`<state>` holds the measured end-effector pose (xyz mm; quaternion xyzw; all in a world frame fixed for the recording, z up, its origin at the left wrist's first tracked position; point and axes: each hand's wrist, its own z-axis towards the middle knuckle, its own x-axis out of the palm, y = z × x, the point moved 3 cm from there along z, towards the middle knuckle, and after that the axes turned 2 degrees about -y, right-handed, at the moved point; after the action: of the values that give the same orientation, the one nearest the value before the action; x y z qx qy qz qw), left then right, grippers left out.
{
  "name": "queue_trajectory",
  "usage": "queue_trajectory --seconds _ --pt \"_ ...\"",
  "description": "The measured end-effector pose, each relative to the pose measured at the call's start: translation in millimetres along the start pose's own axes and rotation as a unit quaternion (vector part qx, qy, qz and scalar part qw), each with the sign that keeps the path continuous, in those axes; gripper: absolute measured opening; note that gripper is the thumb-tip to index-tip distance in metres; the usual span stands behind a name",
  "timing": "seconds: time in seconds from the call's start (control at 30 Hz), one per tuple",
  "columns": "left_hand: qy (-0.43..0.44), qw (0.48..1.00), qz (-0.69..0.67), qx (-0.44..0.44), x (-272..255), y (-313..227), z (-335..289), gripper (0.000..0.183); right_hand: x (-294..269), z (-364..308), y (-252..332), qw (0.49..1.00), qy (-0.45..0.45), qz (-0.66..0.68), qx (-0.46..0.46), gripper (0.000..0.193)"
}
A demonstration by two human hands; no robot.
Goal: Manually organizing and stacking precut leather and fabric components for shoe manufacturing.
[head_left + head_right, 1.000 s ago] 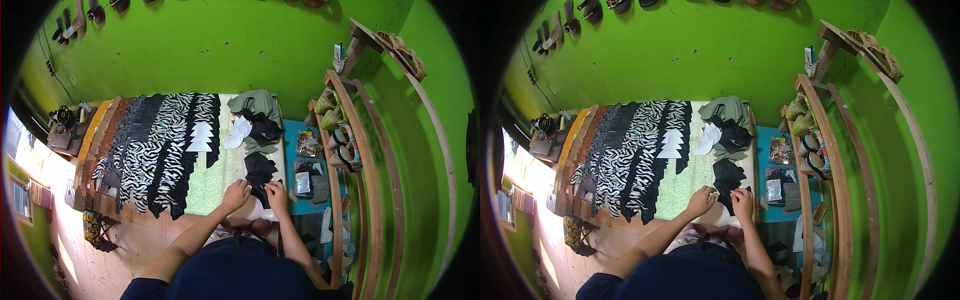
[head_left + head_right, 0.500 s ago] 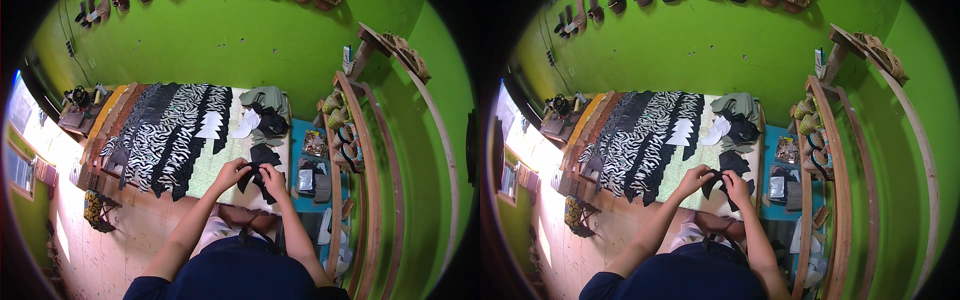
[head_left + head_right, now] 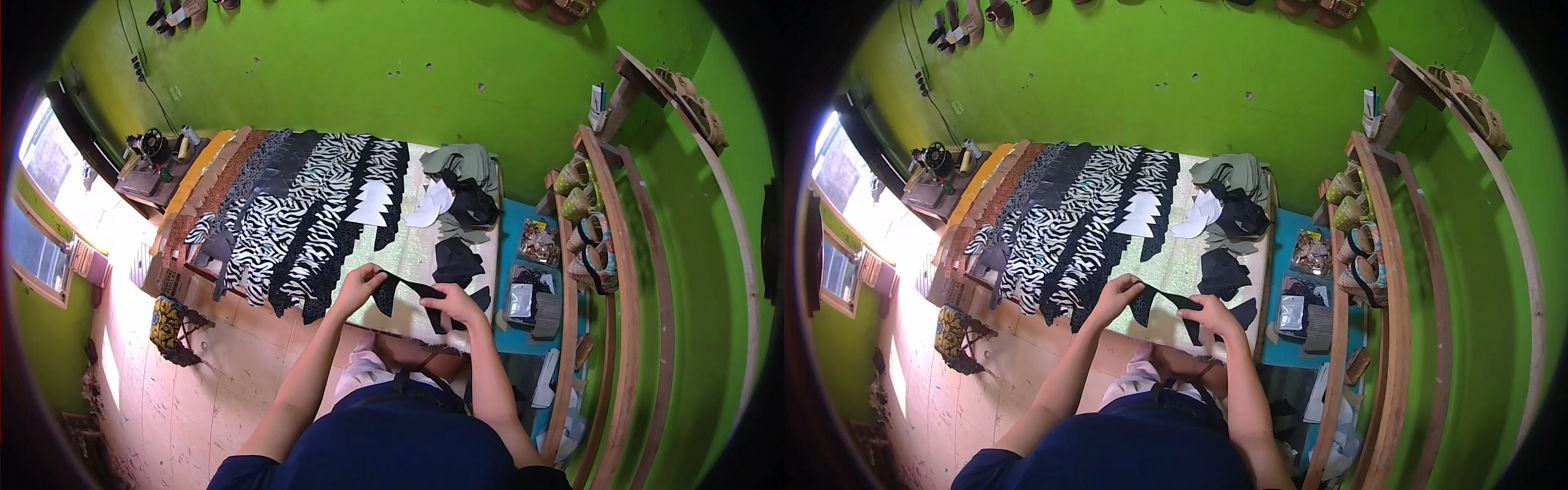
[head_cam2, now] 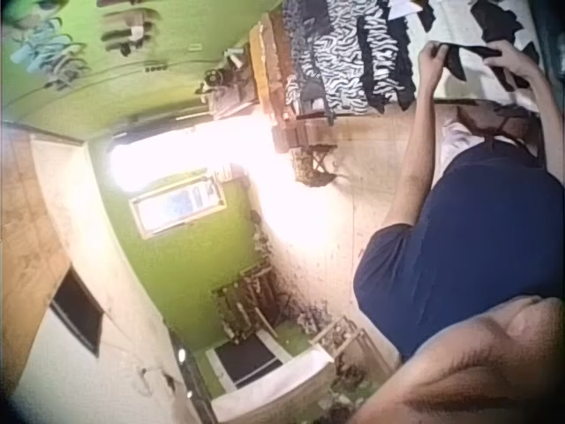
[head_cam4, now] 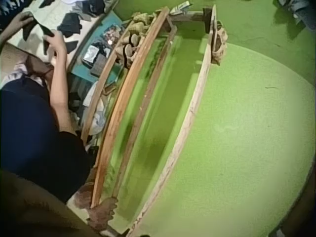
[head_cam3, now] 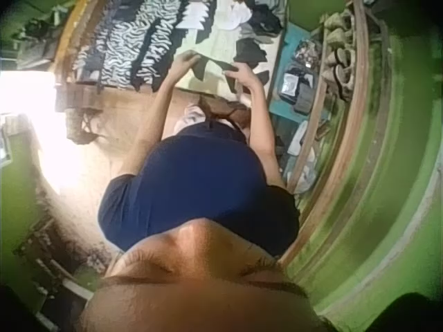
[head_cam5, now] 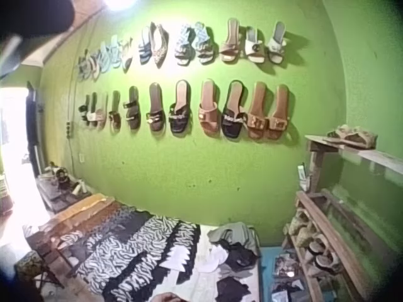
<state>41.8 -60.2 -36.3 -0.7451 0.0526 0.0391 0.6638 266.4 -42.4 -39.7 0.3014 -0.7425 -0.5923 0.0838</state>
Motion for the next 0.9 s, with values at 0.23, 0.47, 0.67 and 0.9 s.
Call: queue_trajectory --seconds 0.23,0.47,0.67,0.9 --pt "-0.018 0.967 0.23 0.109 -17.9 -9.1 4.7 0.049 0.8 18.7 11.9 0.992 -0.109 -0.021 -0.068 0.02" --pt "0.115 0.975 0.181 0.05 -16.0 -10.2 25.8 0.028 40.6 45.6 30.7 0.991 -0.091 -0.043 -0.091 0.023" --pt "0.143 0.985 0.092 -0.007 -46.3 4.8 45.8 0.017 45.9 63.0 20.4 0.989 -0.132 0.023 -0.063 0.028" --pt "0.099 0.987 0.123 -0.027 -50.1 41.1 77.4 0.02 66.1 88.2 -13.2 0.957 -0.269 -0.099 -0.042 0.025"
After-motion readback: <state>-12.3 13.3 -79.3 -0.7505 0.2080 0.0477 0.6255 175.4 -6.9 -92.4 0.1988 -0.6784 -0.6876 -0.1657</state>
